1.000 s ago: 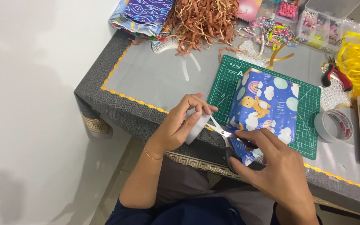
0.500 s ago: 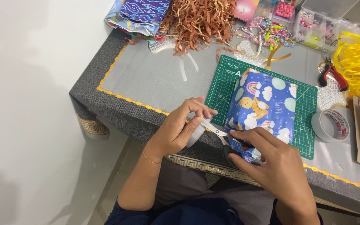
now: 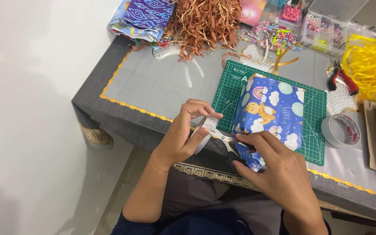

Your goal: The person wraps a small box with patterned paper, folds the edges, and secures them with clear tape. They then tie a yellow ribbon around the wrapped gift and place it on the table.

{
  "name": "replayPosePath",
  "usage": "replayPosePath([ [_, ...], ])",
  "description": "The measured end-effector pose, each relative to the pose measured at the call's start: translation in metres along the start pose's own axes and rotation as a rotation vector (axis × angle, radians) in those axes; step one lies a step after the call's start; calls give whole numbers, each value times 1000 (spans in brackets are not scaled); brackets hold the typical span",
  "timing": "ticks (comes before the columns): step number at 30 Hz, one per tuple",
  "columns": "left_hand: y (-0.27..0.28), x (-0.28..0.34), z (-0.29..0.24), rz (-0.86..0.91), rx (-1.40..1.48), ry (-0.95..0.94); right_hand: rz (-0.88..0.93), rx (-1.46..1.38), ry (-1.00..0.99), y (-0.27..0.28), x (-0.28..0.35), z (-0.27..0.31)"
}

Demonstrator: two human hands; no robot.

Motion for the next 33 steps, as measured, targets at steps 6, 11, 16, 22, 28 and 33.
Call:
replayPosePath([
  [6, 1, -1, 0, 7, -27, 56, -68, 39, 31, -2, 3, 0],
  [11, 6, -1, 2, -10, -46, 47, -129, 109, -23, 8, 6, -3],
  [16, 8, -1, 8, -30, -190, 84, -139, 49, -37, 14, 11, -12],
  [22, 9, -4, 21, -21, -345, 427, -157, -278, -106, 18, 24, -28],
  [28, -2, -9, 31, 94, -504, 549, -248, -439, -150, 15, 42, -47],
  [33, 11, -25, 49, 29, -1352, 320, -219, -495, -201, 10, 58, -58],
])
Point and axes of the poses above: each hand's wrist, its own x-axis away from the middle knuckle, its own y-axis out of the back of the hand, z = x × y, the point moved 5 cm from there along -x, towards the middle knuckle, and after that the axes turned 3 degrees about x, right-handed, at the moved point
